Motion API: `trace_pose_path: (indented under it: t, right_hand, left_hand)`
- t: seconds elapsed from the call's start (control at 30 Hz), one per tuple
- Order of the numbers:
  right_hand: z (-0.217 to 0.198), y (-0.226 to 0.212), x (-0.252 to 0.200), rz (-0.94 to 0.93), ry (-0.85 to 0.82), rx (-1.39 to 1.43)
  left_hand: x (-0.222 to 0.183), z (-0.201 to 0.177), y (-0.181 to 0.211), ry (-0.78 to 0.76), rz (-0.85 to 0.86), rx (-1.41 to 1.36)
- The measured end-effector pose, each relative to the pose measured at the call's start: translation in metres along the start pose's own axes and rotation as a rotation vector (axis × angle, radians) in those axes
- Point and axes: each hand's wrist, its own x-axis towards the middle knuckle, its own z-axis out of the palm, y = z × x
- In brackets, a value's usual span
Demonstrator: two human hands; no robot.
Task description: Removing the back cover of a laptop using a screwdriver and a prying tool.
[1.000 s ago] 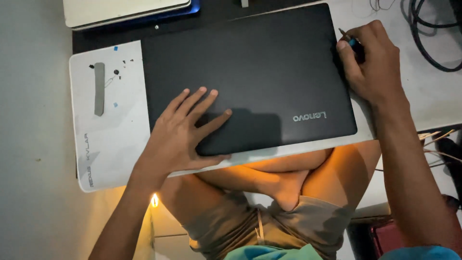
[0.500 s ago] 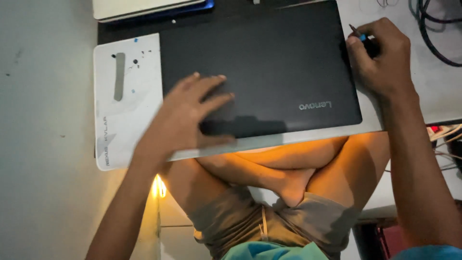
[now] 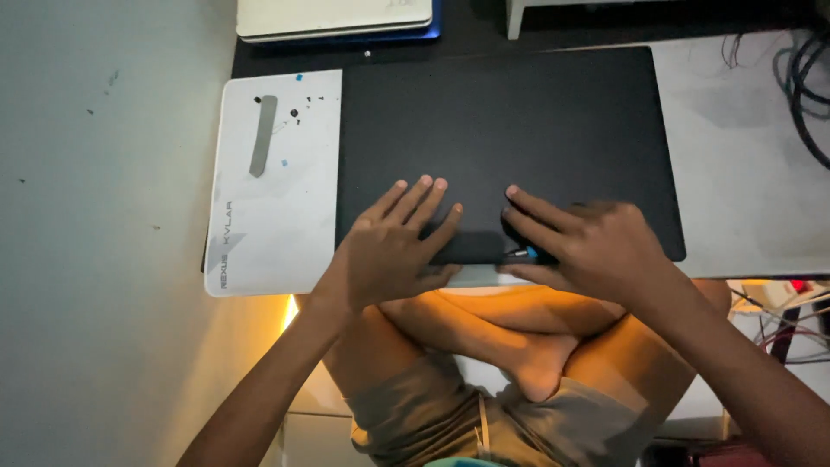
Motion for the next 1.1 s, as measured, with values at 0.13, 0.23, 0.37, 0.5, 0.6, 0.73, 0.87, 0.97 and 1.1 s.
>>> trace_pose_path:
  t: [0.13,0.23,0.37,0.5,0.6,0.73,0.87,0.97,1.1]
  right_hand:
    - [-0.003,0.003,0.007,-0.018,0.053,0.089]
    - [-0.002,0.007,0.015,0.018,0.055,0.118]
    - [0.007,0.017,0.014,0.020,-0.023,0.110]
    - [0.008,0.017,0.016,0.004,-0.009,0.129]
    - [0.010,0.017,0.017,-0.055,0.028,0.083]
    - [0.011,0.015,0.012,-0.054,-0.031,0.023]
    - [0.009,0.011,0.016,-0.028,-0.031,-0.078]
    - [0.007,0.009,0.021,-0.047,0.042,-0.082]
    - [0.016,0.015,0.018,-0.066,0.052,-0.111]
  left_hand:
    - [-0.010,0.029,-0.002,0.091,0.005,-0.026]
    - [-0.011,0.042,-0.005,0.129,0.027,-0.013]
    - [-0.011,0.047,-0.015,0.248,0.057,-0.044]
    - [0.007,-0.032,-0.027,0.355,-0.102,-0.018]
    - [-0.003,-0.016,-0.027,0.349,-0.014,-0.019]
    - [-0.027,-0.015,-0.003,0.111,-0.423,-0.264]
    - [-0.056,0.007,0.008,0.248,-0.626,-0.331]
    - [-0.052,-0.004,0.010,0.335,-0.716,-0.573]
    - [-0.054,-0.011,-0.004,0.238,-0.730,-0.655]
